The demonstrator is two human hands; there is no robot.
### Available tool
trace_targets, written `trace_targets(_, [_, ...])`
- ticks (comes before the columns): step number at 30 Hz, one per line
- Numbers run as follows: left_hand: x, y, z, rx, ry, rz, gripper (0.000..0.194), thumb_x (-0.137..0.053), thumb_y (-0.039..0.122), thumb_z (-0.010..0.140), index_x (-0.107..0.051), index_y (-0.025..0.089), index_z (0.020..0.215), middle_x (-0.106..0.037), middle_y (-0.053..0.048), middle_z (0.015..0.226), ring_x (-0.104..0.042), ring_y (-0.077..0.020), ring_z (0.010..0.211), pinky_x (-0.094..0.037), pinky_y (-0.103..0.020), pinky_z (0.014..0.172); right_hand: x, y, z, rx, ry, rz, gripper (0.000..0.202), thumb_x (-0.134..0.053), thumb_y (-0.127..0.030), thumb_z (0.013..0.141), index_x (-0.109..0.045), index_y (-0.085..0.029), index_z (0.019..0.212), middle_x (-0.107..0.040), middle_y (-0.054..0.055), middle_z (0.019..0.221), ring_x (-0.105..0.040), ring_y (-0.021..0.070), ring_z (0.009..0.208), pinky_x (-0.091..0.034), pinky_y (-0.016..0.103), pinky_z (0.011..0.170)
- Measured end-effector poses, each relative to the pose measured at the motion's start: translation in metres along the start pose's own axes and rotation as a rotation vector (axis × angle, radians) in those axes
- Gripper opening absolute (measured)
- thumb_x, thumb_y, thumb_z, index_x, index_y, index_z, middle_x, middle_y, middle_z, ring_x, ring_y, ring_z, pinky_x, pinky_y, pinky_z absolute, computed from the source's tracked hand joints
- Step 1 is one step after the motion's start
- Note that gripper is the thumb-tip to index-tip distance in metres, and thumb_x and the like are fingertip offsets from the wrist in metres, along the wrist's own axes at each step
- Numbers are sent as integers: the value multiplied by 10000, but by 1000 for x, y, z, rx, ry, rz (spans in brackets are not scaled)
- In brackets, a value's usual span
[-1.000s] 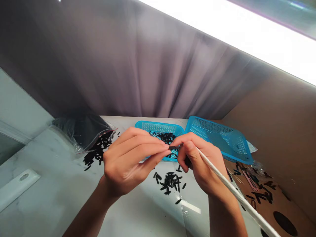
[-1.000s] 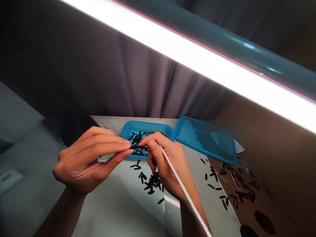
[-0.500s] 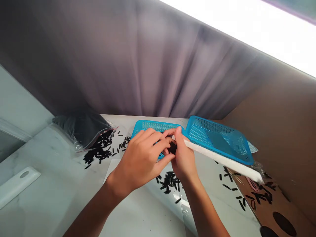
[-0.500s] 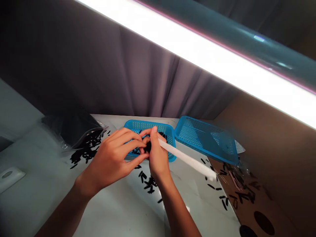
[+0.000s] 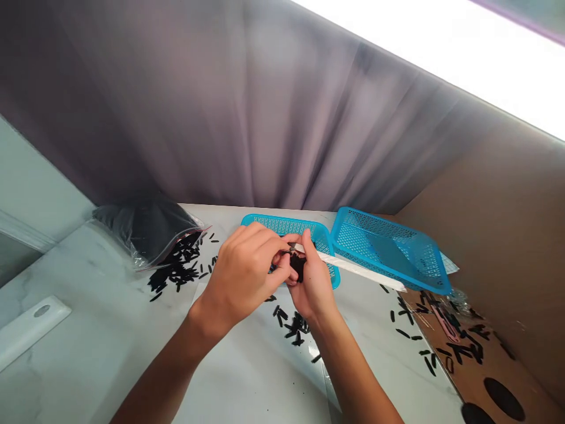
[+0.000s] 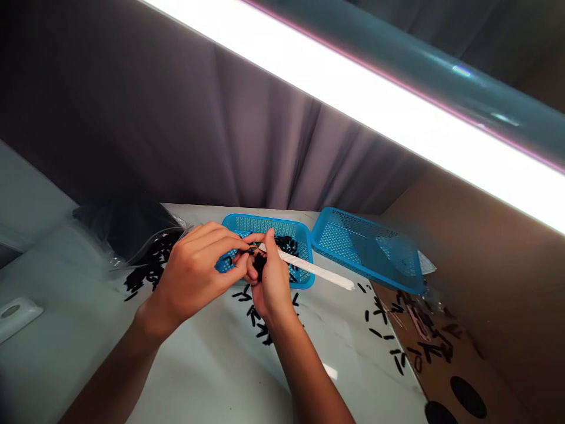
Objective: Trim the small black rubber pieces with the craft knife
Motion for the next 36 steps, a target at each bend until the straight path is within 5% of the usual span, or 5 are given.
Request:
trace_targets(8, [32,0,8,18,177,-226,153,-734,20,836,-764,167,867,-800,-19,816,-712,-152,761,-591,-293,735,-4,-18,-5,117,-78,-28,560,-764,-751,805,-589,-221,753,-395,-99,447,-241,81,447,-222,224,451])
trace_targets(13, [28,-12,4,246,172,-458,197,-757,9,785,-790,185,868,-795,5,814,-710,-112,693,-605,-217,640,-9,-38,-21,260,-131,-204,564,-696,-698,912,-558,-219,646,-414,-70,439,-330,107,490,-293,254,527])
trace_targets(23, [19,-33,0,431,209,-752,163,-757,27,777,-795,180,819,-775,-13,817,-756,-131,708,-673,-200,631,13,6,17,30,-213,-561,750,-408,-803,963,-562,-212,526,-269,-81,352,-176,90,382,-168,273,449])
trace_targets(28, [18,-33,1,427,192,-766,181,-734,10,786,-791,176,833,-769,-10,821,-756,-123,721,-680,-195,680,14,-9,15,111,-236,-632,526,-817,-641,790,-626,-189,601,-427,-71,484,-290,85,462,-168,252,448])
trace_targets(36, [17,-32,0,438,175,-809,158,-736,22,803,-771,175,821,-763,-5,793,-746,-121,697,-656,-192,653,11,-26,6,230,-219,-535,525,-686,-667,916,-675,-187,704,-580,-33,488,-306,85,446,-249,252,476])
Point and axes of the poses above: each hand's wrist, its own z-axis towards the middle knuckle, its own x-axis out of the back of the hand, y = z × x, the point moved 8 cm from there along z, towards the middle knuckle
